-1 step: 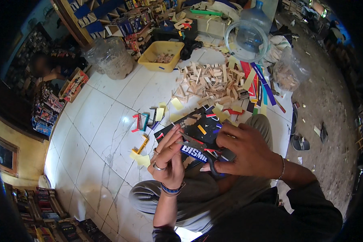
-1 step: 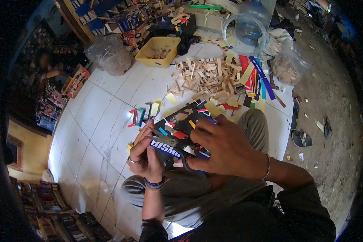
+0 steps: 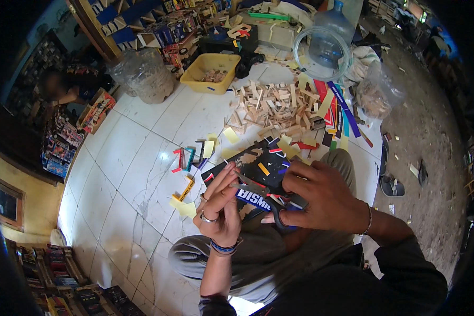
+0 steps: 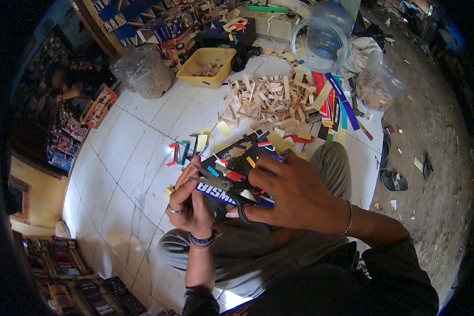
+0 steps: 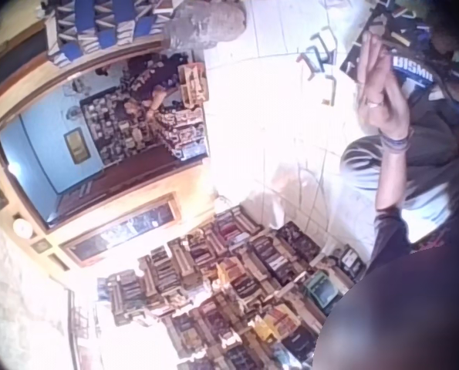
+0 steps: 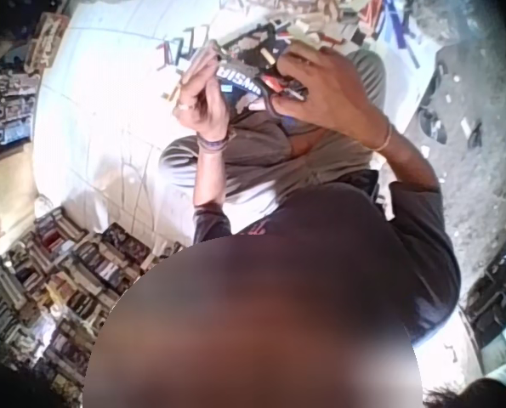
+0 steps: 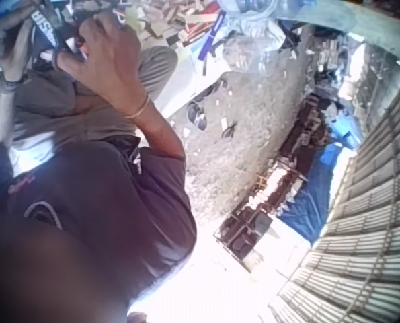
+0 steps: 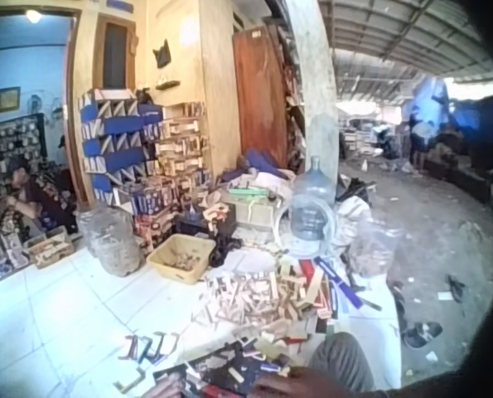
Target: The person sits on the floor and uses scissors to cut a blue paper strip into smaller pieces. They repeatedly trim the strip and place the cut pieces on a black board among other colorful paper scraps.
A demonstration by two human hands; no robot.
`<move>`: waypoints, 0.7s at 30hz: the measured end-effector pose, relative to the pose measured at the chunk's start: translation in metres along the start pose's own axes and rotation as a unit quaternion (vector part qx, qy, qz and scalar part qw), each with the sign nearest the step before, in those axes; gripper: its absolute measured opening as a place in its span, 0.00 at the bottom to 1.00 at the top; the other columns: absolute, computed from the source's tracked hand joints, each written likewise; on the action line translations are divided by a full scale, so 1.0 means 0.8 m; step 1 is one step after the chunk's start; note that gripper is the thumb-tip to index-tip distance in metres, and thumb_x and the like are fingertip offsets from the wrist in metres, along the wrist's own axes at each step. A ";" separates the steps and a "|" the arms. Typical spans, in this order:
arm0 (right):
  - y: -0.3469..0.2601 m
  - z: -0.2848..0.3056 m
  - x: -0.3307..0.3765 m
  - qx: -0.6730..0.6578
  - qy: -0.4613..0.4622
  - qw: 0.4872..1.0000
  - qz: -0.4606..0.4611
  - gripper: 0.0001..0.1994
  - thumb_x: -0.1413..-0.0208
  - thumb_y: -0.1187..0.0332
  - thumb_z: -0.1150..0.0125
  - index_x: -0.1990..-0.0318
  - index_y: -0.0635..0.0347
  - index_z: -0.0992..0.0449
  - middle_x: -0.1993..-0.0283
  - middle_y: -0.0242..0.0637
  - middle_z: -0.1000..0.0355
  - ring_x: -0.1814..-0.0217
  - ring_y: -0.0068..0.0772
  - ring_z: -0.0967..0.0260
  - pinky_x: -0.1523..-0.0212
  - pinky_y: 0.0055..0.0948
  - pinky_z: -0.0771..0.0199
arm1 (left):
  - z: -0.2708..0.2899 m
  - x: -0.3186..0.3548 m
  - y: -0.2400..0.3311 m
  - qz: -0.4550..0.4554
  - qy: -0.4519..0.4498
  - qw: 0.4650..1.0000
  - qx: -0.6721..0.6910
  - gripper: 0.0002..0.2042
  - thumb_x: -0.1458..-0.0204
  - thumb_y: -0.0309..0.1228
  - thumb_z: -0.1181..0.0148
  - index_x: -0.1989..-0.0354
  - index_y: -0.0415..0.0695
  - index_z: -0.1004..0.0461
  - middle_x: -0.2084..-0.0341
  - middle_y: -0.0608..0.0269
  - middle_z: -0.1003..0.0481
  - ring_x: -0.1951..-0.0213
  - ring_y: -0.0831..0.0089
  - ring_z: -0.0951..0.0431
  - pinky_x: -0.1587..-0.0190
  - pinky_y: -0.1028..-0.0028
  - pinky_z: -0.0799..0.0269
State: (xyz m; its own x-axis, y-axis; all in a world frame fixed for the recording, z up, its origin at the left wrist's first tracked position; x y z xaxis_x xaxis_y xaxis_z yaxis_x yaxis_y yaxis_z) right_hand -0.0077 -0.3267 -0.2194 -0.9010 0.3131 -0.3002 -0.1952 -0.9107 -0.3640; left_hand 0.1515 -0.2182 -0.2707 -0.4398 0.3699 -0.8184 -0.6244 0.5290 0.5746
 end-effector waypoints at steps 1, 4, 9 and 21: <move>-0.001 0.001 0.000 0.005 0.006 1.000 0.005 0.20 0.56 0.49 0.31 0.70 0.56 0.29 0.65 0.35 0.33 0.65 0.40 0.31 0.62 0.38 0.31 | 0.000 0.000 0.000 -0.001 0.004 1.000 0.001 0.08 0.47 0.10 0.44 0.62 0.34 0.28 0.57 0.26 0.25 0.50 0.45 0.20 0.48 0.58 0.22; -0.004 0.002 0.000 0.015 0.020 1.000 0.017 0.20 0.56 0.49 0.31 0.70 0.56 0.29 0.66 0.35 0.33 0.66 0.39 0.31 0.62 0.37 0.31 | -0.001 0.001 0.001 0.000 0.014 1.000 0.000 0.08 0.48 0.10 0.43 0.62 0.34 0.28 0.57 0.27 0.24 0.50 0.45 0.20 0.48 0.58 0.22; -0.008 0.000 0.002 0.028 0.035 0.999 0.019 0.21 0.56 0.49 0.31 0.70 0.57 0.29 0.66 0.36 0.33 0.66 0.38 0.31 0.62 0.37 0.31 | 0.001 0.000 0.001 0.000 0.014 1.000 -0.015 0.07 0.48 0.10 0.42 0.64 0.33 0.27 0.58 0.30 0.23 0.50 0.47 0.20 0.47 0.58 0.22; 0.006 -0.005 0.000 -0.082 0.005 0.996 -0.038 0.16 0.56 0.59 0.29 0.69 0.58 0.28 0.68 0.37 0.31 0.65 0.41 0.29 0.59 0.38 0.30 | 0.001 -0.005 -0.002 0.001 0.017 0.999 -0.042 0.07 0.50 0.09 0.40 0.65 0.33 0.26 0.58 0.35 0.21 0.50 0.49 0.20 0.47 0.61 0.22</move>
State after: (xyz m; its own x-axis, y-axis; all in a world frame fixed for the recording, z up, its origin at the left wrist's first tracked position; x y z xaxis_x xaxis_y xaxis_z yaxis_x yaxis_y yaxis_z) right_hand -0.0068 -0.3303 -0.2250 -0.8819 0.3823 -0.2758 -0.1952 -0.8287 -0.5245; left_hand 0.1548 -0.2199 -0.2682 -0.4619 0.3448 -0.8172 -0.6748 0.4613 0.5760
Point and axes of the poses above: each hand's wrist, its own x-axis away from the middle knuckle, its own z-axis out of the back of the hand, y = z × x, the point moved 4 cm from there along -x, towards the middle knuckle
